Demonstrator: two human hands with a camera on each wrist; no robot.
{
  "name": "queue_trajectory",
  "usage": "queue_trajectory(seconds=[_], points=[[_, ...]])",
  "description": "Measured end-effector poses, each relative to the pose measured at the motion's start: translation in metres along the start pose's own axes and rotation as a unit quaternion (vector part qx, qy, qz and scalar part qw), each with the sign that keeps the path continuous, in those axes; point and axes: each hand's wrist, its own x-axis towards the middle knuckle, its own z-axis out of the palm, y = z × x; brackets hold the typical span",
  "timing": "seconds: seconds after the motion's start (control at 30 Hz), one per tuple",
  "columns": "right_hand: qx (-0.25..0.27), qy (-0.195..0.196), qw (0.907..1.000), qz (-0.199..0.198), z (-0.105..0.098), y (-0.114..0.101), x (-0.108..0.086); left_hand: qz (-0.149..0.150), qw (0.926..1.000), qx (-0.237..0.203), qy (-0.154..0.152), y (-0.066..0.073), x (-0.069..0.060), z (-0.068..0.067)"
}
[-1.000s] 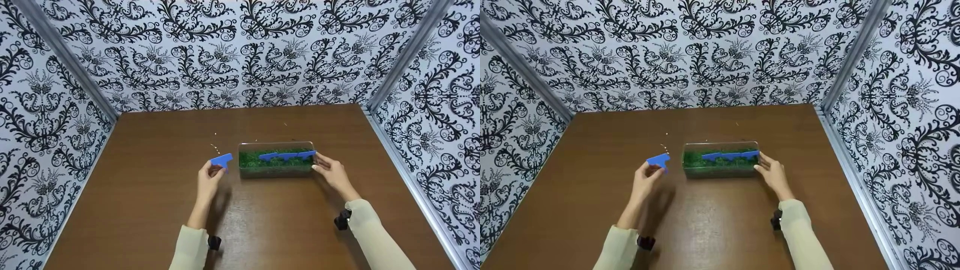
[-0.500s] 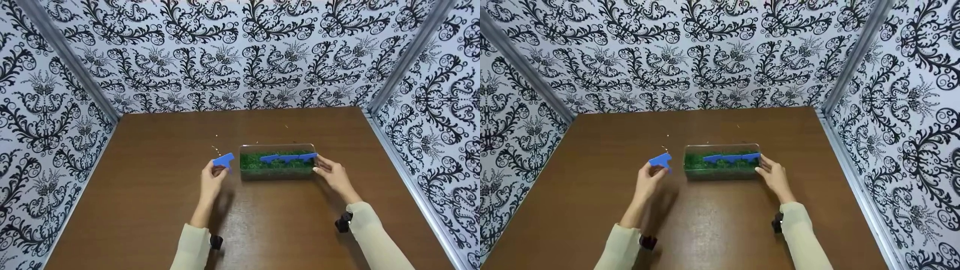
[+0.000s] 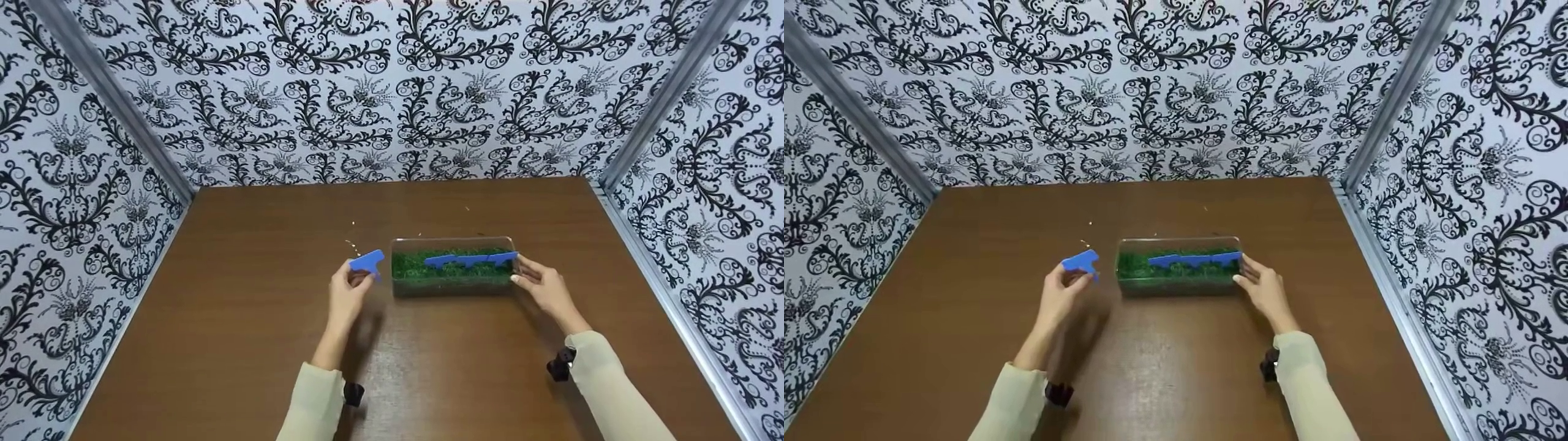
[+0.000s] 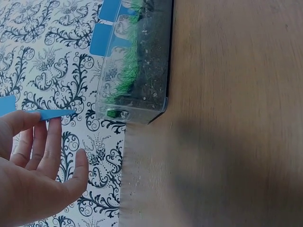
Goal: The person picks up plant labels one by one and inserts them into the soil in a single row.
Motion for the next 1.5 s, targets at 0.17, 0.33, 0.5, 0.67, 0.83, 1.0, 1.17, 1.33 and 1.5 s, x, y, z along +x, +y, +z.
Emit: queue_trajectory(seconds=[0.17, 0.33, 0.5, 0.67, 0.83, 1.0, 1.17, 1.33, 1.5], points=[[-0.004, -0.001, 1.0, 0.0, 0.0, 0.001, 0.0, 0.006, 0.9997, 0.021, 0.009, 0.001, 0.001, 0.002], [-0.002, 0.0, 1.0, -0.008, 0.0, 0.004, 0.0, 0.005, 0.9995, 0.03, 0.01, 0.005, 0.0, 0.005], [-0.002, -0.002, 1.0, -0.006, 0.0, 0.005, 0.001, 0.017, 0.9988, 0.045, 0.005, 0.007, 0.001, 0.008], [-0.004, -0.008, 1.0, 0.002, 0.0, 0.004, 0.002, 0.02, 0.9979, 0.06, 0.008, 0.01, 0.003, 0.009], [-0.008, -0.009, 0.9999, 0.0, 0.0, 0.005, 0.001, 0.022, 0.9967, 0.077, 0.01, 0.012, 0.004, 0.012], [-0.005, -0.012, 0.9999, 0.002, 0.0, 0.006, 0.0, 0.024, 0.995, 0.096, 0.008, 0.014, 0.006, 0.016], [-0.006, -0.009, 0.9999, 0.006, 0.0, 0.006, 0.001, 0.03, 0.9943, 0.103, -0.001, 0.014, 0.008, 0.019], [-0.001, -0.006, 0.9999, 0.008, 0.0, 0.006, 0.001, 0.035, 0.995, 0.093, -0.008, 0.014, 0.01, 0.022], [-0.007, -0.006, 0.9999, 0.007, -0.001, 0.006, 0.001, 0.038, 0.995, 0.092, -0.009, 0.013, 0.011, 0.025]])
